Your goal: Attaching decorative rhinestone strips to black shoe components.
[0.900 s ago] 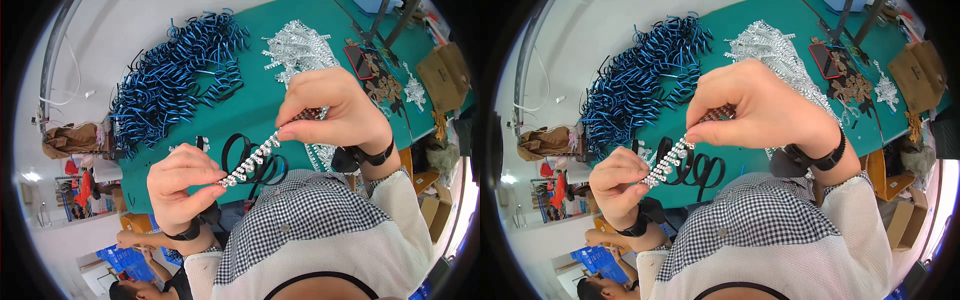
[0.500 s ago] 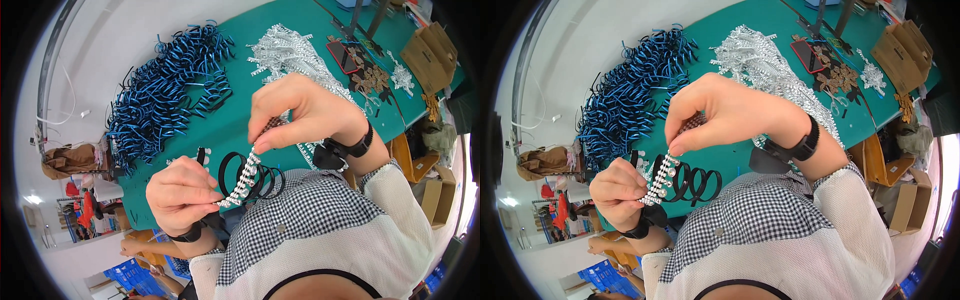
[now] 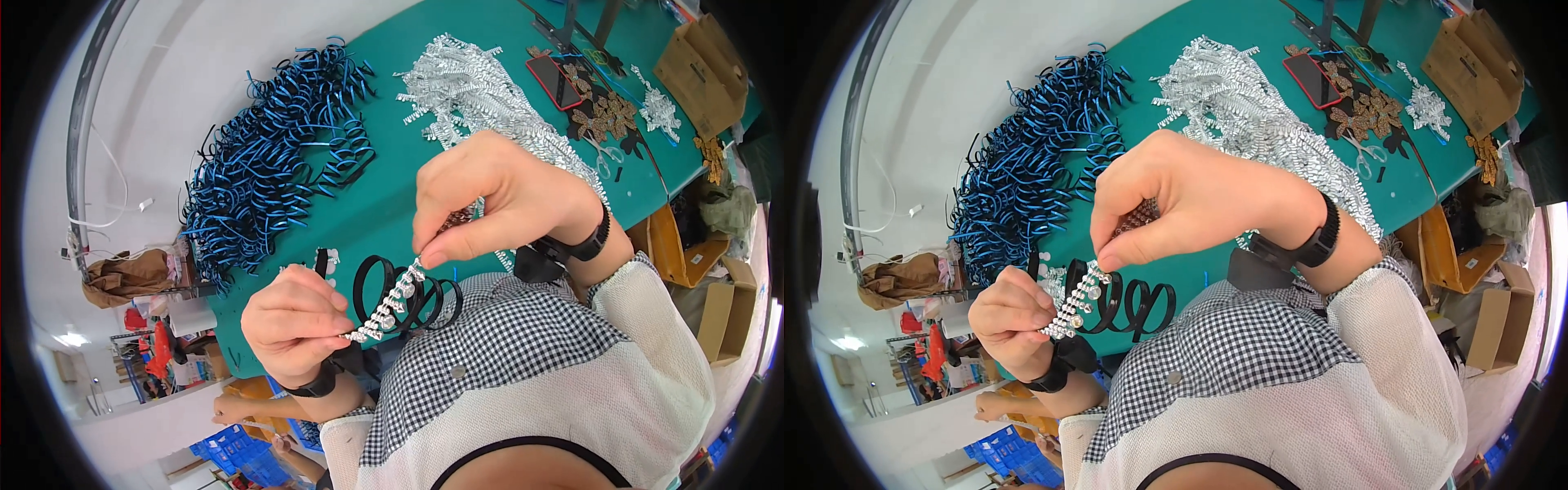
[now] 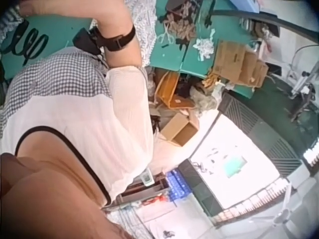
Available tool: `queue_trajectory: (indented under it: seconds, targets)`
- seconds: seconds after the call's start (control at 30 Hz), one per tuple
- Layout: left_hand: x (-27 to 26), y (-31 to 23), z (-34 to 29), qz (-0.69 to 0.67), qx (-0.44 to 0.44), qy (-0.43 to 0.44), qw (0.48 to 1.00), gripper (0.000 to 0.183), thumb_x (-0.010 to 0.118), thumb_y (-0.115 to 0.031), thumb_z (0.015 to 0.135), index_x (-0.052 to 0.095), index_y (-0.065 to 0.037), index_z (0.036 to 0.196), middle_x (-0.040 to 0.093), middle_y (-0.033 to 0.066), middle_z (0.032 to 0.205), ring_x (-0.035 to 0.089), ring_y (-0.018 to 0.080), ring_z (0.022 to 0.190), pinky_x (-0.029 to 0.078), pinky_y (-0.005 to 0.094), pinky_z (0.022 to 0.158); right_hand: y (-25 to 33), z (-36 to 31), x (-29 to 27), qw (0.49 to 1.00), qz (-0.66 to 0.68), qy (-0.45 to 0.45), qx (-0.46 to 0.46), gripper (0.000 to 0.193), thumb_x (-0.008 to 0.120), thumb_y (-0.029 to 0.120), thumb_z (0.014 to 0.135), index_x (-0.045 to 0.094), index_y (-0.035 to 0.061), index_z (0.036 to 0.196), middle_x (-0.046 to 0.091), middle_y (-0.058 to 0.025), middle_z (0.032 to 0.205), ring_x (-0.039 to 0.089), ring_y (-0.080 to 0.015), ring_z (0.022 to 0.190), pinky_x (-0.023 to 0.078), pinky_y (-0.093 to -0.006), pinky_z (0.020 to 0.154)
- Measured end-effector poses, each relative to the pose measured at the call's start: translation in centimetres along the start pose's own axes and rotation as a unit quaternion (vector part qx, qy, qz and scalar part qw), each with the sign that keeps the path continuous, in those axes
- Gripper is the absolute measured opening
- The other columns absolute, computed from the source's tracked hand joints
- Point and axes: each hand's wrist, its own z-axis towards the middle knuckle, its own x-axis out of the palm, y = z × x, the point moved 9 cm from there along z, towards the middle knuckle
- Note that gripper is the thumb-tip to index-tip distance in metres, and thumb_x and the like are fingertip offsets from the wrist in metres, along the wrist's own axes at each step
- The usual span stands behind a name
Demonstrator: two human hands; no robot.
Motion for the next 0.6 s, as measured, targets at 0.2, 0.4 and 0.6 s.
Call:
queue_trajectory:
  seconds: [0.2, 0.4, 0.6]
  targets:
    - [1.3, 0.1, 0.7, -0.035, 0.009, 0.019, 0.999, 0.020, 0.078, -0.010, 0.057, 0.067, -0.002, 0.072, 0.062, 0.0050, 0.066, 0.059, 0.0206, 0.065, 0.043, 0.0276, 0.058, -1.8, 0.0, 0.2, 0.996, 0.082, 0.033, 0.009, 0.015, 0.071, 0.014, 0.073, 0.067, 0.0021, 0.080, 0.062, -0.0028, 0.072, 0.057, -0.0085, 0.064, 0.044, -0.0214, 0.056]
    - [2.2, 0.3, 1.3, -0.057, 0.012, 0.025, 0.998, 0.020, 0.078, -0.011, 0.057, 0.067, -0.002, 0.071, 0.061, 0.0051, 0.066, 0.059, 0.0207, 0.065, 0.043, 0.0276, 0.058, -3.5, 0.0, 1.2, 0.983, 0.162, 0.076, 0.033, 0.021, 0.070, 0.015, 0.075, 0.066, 0.0015, 0.090, 0.065, -0.0047, 0.083, 0.060, -0.0093, 0.074, 0.046, -0.0210, 0.063]
    - [2.6, 1.9, 1.0, -0.136, 0.019, 0.044, 0.990, 0.017, 0.076, -0.012, 0.063, 0.067, -0.002, 0.073, 0.061, 0.0062, 0.066, 0.058, 0.0223, 0.068, 0.044, 0.0288, 0.060, -3.7, 0.2, 3.0, 0.966, 0.228, 0.121, -0.011, 0.013, 0.068, 0.010, 0.074, 0.068, 0.0025, 0.084, 0.060, -0.0041, 0.070, 0.054, -0.0111, 0.064, 0.039, -0.0247, 0.054]
